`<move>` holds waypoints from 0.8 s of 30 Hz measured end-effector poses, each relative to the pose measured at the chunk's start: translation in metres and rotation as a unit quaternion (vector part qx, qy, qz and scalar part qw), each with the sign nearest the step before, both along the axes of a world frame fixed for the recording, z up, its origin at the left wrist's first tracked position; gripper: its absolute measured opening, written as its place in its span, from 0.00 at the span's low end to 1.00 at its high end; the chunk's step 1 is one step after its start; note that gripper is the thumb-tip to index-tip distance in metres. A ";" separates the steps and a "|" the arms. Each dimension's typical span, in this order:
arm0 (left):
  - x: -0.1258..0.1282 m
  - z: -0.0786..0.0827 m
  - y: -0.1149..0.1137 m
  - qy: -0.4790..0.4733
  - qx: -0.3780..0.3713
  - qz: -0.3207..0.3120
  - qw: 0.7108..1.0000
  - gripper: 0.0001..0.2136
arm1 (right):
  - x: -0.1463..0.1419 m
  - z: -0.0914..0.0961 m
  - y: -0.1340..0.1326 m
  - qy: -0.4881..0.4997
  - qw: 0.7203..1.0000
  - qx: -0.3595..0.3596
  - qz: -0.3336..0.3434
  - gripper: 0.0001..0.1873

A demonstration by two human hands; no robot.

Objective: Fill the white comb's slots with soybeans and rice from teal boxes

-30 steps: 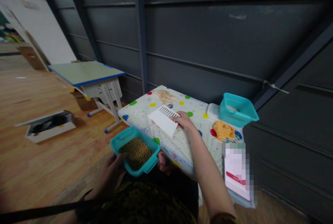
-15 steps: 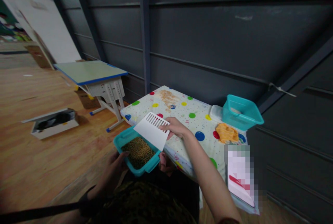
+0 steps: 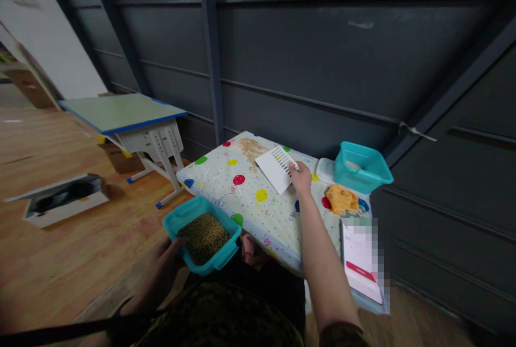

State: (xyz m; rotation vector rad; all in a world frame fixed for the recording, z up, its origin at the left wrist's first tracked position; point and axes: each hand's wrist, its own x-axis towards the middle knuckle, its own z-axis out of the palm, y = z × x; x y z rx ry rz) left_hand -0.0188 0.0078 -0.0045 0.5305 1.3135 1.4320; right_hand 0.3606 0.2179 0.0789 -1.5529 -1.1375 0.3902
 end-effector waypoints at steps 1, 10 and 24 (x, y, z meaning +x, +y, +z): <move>0.000 0.002 -0.001 -0.012 0.003 -0.004 1.000 0.14 | 0.001 -0.001 0.000 -0.011 1.000 -0.009 -0.004 0.29; -0.003 0.002 -0.001 -0.016 -0.005 -0.016 1.000 0.12 | -0.006 0.001 -0.001 -0.057 0.996 -0.061 0.022 0.30; 0.000 0.006 -0.002 -0.017 -0.007 -0.013 1.000 0.12 | -0.012 0.006 -0.002 -0.121 0.992 -0.030 0.024 0.33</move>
